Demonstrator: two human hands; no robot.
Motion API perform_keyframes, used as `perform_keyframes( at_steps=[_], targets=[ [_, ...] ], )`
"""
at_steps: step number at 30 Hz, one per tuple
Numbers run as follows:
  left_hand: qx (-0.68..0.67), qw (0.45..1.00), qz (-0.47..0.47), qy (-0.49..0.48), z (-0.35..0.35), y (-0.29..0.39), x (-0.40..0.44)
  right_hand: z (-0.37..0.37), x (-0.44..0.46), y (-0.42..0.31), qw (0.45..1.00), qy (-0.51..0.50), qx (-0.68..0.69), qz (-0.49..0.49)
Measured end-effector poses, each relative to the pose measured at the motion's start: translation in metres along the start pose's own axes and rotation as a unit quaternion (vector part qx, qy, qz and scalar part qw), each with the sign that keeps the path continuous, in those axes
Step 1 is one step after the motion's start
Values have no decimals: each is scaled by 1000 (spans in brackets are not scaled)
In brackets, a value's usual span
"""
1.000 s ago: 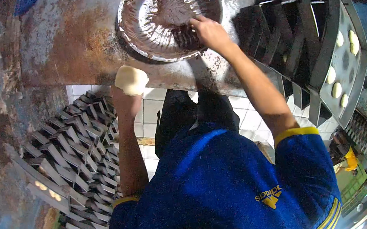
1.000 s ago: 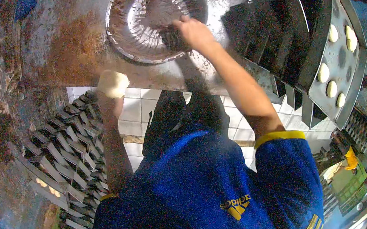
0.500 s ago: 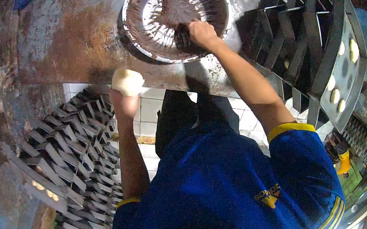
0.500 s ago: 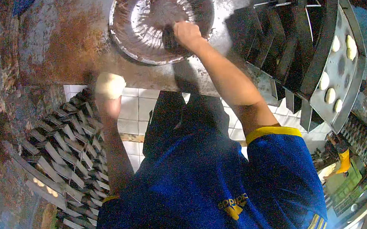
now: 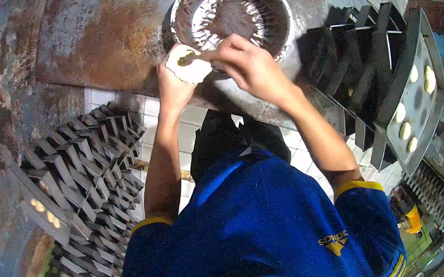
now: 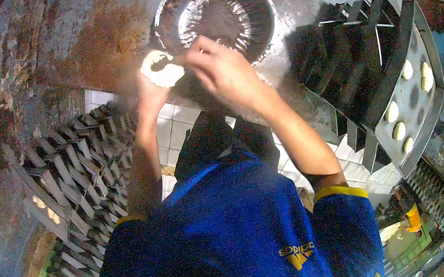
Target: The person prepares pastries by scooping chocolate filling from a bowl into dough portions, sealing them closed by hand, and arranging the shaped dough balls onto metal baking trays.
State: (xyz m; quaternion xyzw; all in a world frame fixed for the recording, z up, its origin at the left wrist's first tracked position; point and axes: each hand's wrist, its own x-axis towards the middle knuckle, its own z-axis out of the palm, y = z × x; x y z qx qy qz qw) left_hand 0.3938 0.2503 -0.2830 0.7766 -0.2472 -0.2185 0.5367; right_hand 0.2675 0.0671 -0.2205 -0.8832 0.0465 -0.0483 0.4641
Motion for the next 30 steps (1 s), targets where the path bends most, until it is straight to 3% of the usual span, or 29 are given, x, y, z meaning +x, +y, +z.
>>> perform_keyframes(
  at_steps=[2,4,8,10,12,14,16,17,18,19,21,22,24,27,30],
  targets=[
    [-18,999,50,-8,5,8,0,9,-15,-2,989,65,-120,-53],
    [-92,996,15,-7,10,16,-2,14,-31,-6,984,106,-131,-57],
    [-18,1000,2,6,31,-17,-8,35,-77,11,980,156,-122,-29],
    [16,999,26,40,43,-36,-10,63,-115,36,966,250,-27,56],
    [-140,982,-116,44,45,-33,-10,89,-166,70,938,270,35,216],
    [-105,991,-75,25,46,-55,-12,120,-228,143,915,250,-54,313],
    [-84,991,-85,-54,47,-59,-18,123,-265,182,898,82,-56,428],
    [-71,991,-74,-88,44,9,-23,125,-265,193,920,116,-117,357],
    [-69,991,-70,-92,44,9,-22,100,-237,166,925,121,-163,321],
    [-64,986,-37,-149,44,8,-21,77,-212,140,951,186,-123,212],
    [-24,968,-10,-249,43,49,-23,14,-147,47,976,169,-11,136],
    [-12,943,9,-333,46,42,-16,-6,-130,15,984,158,5,76],
    [-67,927,26,-368,54,55,-19,-36,-106,-29,993,108,-38,-16],
    [-80,908,17,-411,59,66,-16,-55,-98,-49,993,81,-83,-21],
    [-53,880,30,-471,46,88,-8,-66,-99,-55,998,64,-10,9]
  ],
)
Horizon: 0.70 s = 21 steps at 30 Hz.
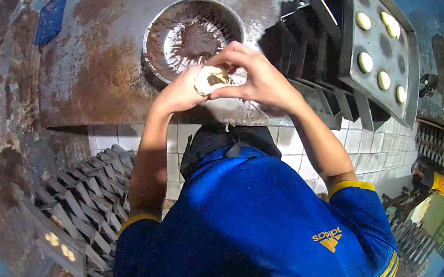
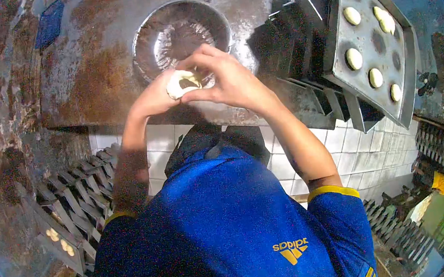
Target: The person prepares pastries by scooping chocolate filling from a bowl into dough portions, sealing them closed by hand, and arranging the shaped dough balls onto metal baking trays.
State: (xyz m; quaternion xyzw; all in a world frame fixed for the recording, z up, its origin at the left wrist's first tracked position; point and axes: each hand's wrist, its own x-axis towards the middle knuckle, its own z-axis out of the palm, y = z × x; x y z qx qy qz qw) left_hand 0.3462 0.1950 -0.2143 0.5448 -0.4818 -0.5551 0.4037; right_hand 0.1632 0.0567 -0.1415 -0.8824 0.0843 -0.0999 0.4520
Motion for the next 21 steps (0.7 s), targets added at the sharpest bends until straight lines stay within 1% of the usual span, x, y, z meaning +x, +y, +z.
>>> perform_keyframes(
  at_steps=[2,3,4,5,6,7,8,10,11,12,14,15,16,17,18,19,20,21],
  targets=[
    [-15,1000,14,-19,0,21,-6,5,-6,7,981,8,165,99],
    [19,999,13,-39,-2,27,-8,13,-10,24,969,-7,221,108],
    [21,999,17,-39,-1,25,-12,15,-12,24,970,-5,217,106],
    [-86,996,11,-29,3,22,-19,16,-16,20,912,5,364,189],
    [-191,981,4,-22,7,22,-24,17,-21,17,824,17,501,266],
    [-234,972,17,-29,13,27,-27,17,-24,14,782,27,556,280],
    [-275,960,58,1,25,35,-28,20,-26,8,752,52,587,293],
    [-241,968,30,56,31,31,-25,22,-30,5,730,37,612,303],
    [-250,961,56,108,41,31,-23,18,-32,2,730,40,612,302],
    [-248,961,57,105,46,36,-22,10,-31,-9,790,53,537,292],
    [-385,907,64,158,52,43,-19,-6,-28,-35,842,71,456,279],
    [-385,907,74,155,51,40,-17,-11,-25,-53,945,103,245,192],
    [-385,907,75,151,51,45,-15,-14,-23,-57,976,104,135,136],
    [-374,915,72,130,50,53,-15,-17,-20,-62,990,116,9,82],
    [-363,923,69,109,50,59,-15,-21,-18,-67,983,142,-111,34],
    [-325,935,81,119,51,60,-12,-25,-14,-66,985,110,-131,4],
    [-325,935,81,116,50,60,-10,-28,-12,-64,985,76,-150,-27],
    [-350,925,66,135,48,60,-9,-31,-10,-63,987,92,-134,-20]
  ],
)
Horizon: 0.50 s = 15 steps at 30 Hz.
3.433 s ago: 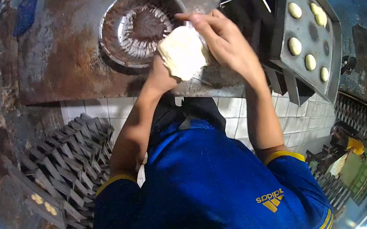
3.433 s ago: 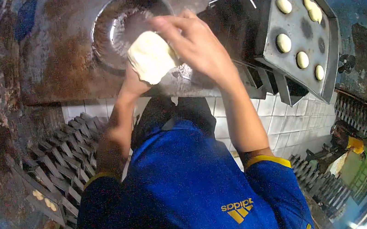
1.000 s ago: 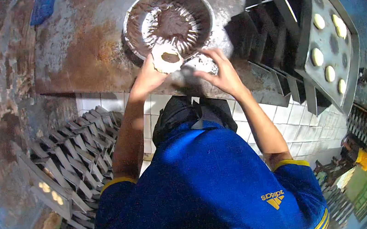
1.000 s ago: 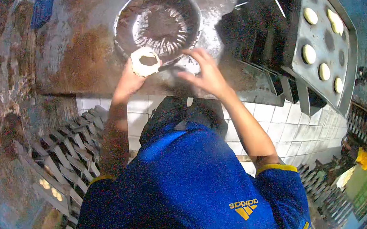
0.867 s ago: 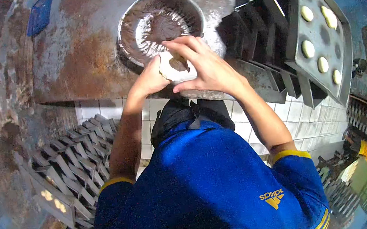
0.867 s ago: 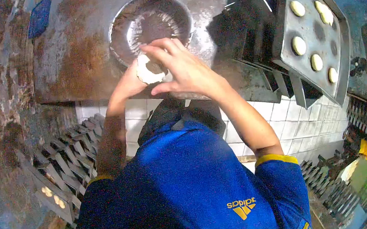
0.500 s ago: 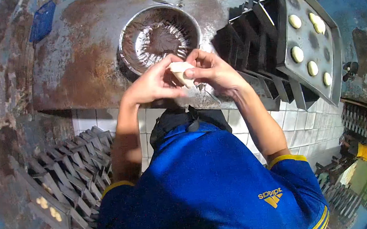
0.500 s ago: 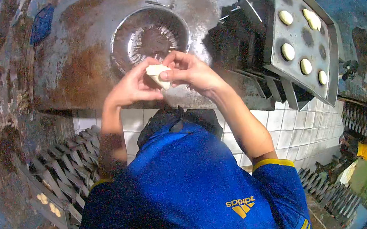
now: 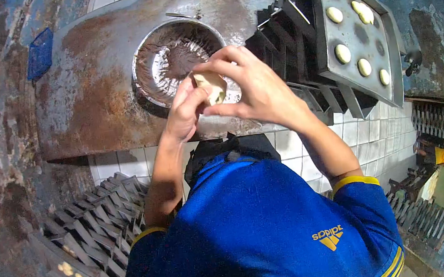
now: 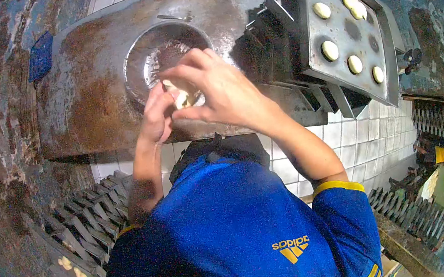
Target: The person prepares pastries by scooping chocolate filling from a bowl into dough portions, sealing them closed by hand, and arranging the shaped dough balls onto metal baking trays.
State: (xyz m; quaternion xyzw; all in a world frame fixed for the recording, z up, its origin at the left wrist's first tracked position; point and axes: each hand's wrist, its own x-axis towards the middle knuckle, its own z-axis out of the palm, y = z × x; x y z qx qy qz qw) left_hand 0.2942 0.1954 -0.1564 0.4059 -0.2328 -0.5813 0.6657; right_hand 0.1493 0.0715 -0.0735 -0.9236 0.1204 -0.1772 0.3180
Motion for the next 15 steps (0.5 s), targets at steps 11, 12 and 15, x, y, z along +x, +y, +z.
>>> perform_keyframes(
  at_steps=[11,12,15],
  targets=[
    [18,999,24,-31,7,4,1,-7,-11,9,982,103,130,91],
    [56,997,54,6,16,5,2,-7,-12,9,984,100,127,76],
    [54,993,92,54,31,8,5,-17,-12,-11,970,121,179,110]
  ],
)
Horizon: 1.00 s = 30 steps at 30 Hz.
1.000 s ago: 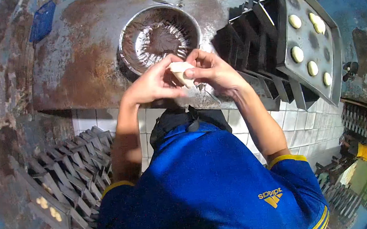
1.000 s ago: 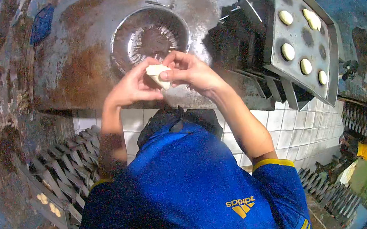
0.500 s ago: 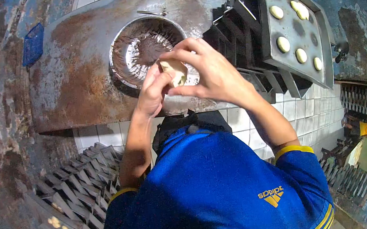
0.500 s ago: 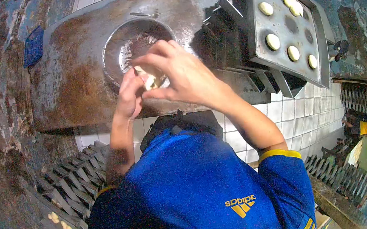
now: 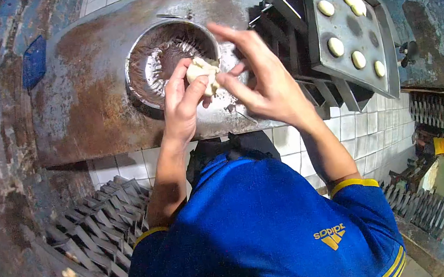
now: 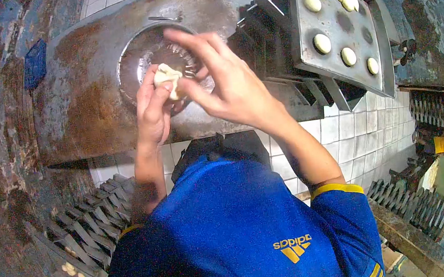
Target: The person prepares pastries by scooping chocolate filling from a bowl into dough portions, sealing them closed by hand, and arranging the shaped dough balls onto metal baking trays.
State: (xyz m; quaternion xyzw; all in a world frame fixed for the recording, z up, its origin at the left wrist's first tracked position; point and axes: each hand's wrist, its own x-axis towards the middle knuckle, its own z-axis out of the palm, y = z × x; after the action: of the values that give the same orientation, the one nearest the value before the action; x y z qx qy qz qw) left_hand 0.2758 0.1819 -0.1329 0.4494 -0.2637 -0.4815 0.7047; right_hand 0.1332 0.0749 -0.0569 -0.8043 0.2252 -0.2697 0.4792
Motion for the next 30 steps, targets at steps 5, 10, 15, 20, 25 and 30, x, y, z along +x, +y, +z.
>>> perform_keyframes(
  at_steps=[5,10,15,20,25,30],
  targets=[
    [-36,998,-39,-36,16,4,3,-16,3,14,975,-17,-158,-155],
    [-113,988,-102,-11,42,26,8,-33,-9,28,995,51,-44,-78],
    [144,983,108,32,85,23,31,-47,-29,27,867,81,444,210],
    [232,946,225,-13,170,32,46,-67,-59,40,740,44,654,151],
    [15,966,180,-183,257,12,47,-121,-78,48,862,293,413,-14],
    [-29,956,211,-203,329,-20,59,-208,-104,46,886,232,399,-29]
  ],
)
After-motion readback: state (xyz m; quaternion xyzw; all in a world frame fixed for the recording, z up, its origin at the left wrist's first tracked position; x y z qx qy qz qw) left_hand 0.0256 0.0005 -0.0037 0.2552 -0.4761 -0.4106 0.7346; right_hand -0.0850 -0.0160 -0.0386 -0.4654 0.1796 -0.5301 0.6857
